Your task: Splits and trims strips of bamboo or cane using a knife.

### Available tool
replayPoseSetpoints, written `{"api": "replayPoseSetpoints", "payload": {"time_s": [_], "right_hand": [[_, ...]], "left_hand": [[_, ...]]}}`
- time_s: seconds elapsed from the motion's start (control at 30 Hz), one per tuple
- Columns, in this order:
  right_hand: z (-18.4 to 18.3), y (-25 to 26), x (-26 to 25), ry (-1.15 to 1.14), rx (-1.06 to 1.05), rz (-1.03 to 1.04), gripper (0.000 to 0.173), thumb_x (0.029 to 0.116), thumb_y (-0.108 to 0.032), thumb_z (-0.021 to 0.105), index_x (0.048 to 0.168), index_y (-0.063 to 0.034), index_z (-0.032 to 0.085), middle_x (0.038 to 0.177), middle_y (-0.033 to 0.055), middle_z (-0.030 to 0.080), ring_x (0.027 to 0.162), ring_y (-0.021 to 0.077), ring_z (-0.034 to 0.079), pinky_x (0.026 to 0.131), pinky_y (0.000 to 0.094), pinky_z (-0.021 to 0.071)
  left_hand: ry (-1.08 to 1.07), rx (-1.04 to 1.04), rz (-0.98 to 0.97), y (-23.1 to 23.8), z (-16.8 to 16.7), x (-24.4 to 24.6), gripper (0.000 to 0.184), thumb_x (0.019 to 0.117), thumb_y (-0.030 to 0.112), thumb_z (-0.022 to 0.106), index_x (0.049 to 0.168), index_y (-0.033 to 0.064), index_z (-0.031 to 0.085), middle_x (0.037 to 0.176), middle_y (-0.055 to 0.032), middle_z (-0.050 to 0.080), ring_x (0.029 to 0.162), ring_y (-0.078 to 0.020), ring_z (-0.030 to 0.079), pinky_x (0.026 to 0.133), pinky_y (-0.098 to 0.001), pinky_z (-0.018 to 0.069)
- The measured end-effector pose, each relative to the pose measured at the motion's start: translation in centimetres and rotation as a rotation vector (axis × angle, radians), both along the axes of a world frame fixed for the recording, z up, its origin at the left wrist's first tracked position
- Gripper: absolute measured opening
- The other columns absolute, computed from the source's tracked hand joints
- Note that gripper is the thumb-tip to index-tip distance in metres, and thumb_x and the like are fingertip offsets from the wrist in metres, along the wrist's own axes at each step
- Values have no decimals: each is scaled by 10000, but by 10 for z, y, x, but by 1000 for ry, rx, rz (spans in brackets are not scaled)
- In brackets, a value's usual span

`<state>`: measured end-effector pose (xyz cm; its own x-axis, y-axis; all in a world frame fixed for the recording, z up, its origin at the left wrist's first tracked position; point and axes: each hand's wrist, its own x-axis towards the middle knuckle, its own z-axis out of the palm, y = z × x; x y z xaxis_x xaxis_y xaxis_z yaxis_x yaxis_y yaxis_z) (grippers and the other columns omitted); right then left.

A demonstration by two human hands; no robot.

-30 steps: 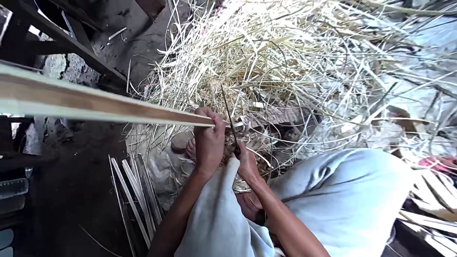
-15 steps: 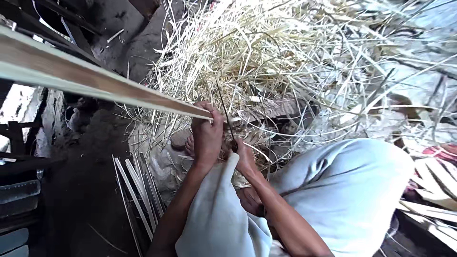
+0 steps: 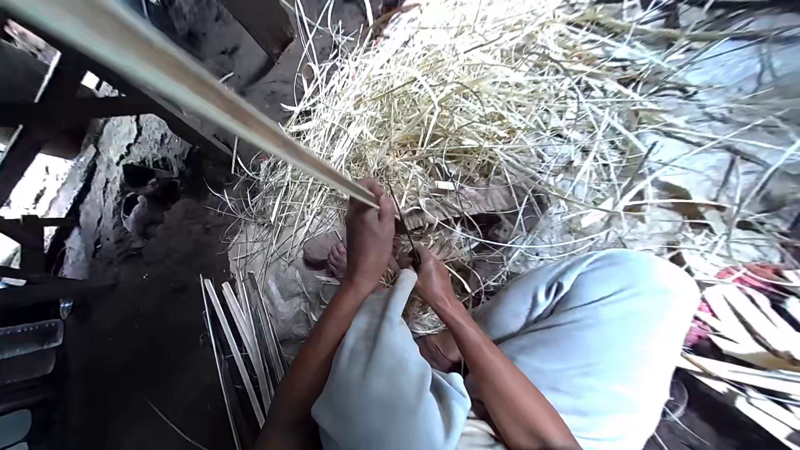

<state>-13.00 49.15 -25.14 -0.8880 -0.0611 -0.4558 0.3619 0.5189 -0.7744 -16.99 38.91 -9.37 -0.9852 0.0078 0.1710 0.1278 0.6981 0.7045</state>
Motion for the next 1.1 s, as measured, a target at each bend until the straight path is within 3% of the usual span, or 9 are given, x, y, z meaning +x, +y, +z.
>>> {"api": "replayPoseSetpoints", "payload": {"time_s": [0.17,0.23,0.37,0.53,0.67,0.73,0.8,0.9,1.1], "right_hand": [[2,20,4,-73,-139,-125,291,992,-115,611,1260,-3,620,901,207,668,744,326,657,722,533,545],[3,25,5,-85,-159,-143,278,994,-107,612,1256,-17,626,857,188,655,657,290,631,661,497,542],[18,22,2,28,-60,-43,315,966,-87,635,1268,6,626,879,240,671,767,393,659,732,599,518],[27,12,0,235,-18,52,298,934,-90,661,1221,-9,658,775,210,673,681,395,664,635,594,521],[8,21,-4,44,55,83,299,968,-115,647,1248,-10,641,907,266,689,845,466,679,756,653,515],[7,25,-6,-19,86,90,299,977,-121,624,1252,-5,640,974,280,689,932,477,677,813,661,508],[17,25,-5,-3,68,87,312,975,-119,632,1270,-18,645,957,267,696,903,464,679,803,653,508],[21,21,-3,54,32,86,304,961,-119,651,1255,-41,654,886,241,691,814,435,677,733,639,509],[13,24,-9,-30,-23,54,255,976,-118,643,1210,-17,656,893,235,674,809,405,660,748,603,509]], "left_hand": [[-19,199,6,-21,-9,-4,233,1083,174,510,1241,7,548,1147,-158,597,893,-179,680,759,-354,617],[-7,264,-23,-32,-14,-13,201,1053,116,552,1180,-29,609,1096,-127,653,928,-145,701,824,-342,626],[-23,276,-129,-41,-12,-19,170,1040,62,538,1112,-47,647,1059,-96,708,963,-108,702,886,-320,601],[26,357,-86,-56,-27,-5,114,1009,54,605,1082,-24,646,1022,-59,702,948,-103,704,885,-326,614],[49,398,-75,-60,-31,5,100,1004,48,612,1075,-13,647,1029,-56,709,962,-105,703,881,-326,613],[12,369,-90,-62,-28,12,151,1037,111,585,1153,21,622,1095,-49,686,995,-92,679,896,-305,591],[-7,349,-104,-64,-27,13,177,1051,128,564,1188,25,608,1118,-55,678,1005,-92,674,905,-305,586],[23,413,-52,-62,-32,-1,105,1011,48,598,1095,-14,616,1012,-45,719,938,-100,712,870,-324,615],[7,448,-12,-63,-30,-13,83,1024,48,571,1084,-3,598,985,-25,713,906,-91,712,847,-316,619]]}}
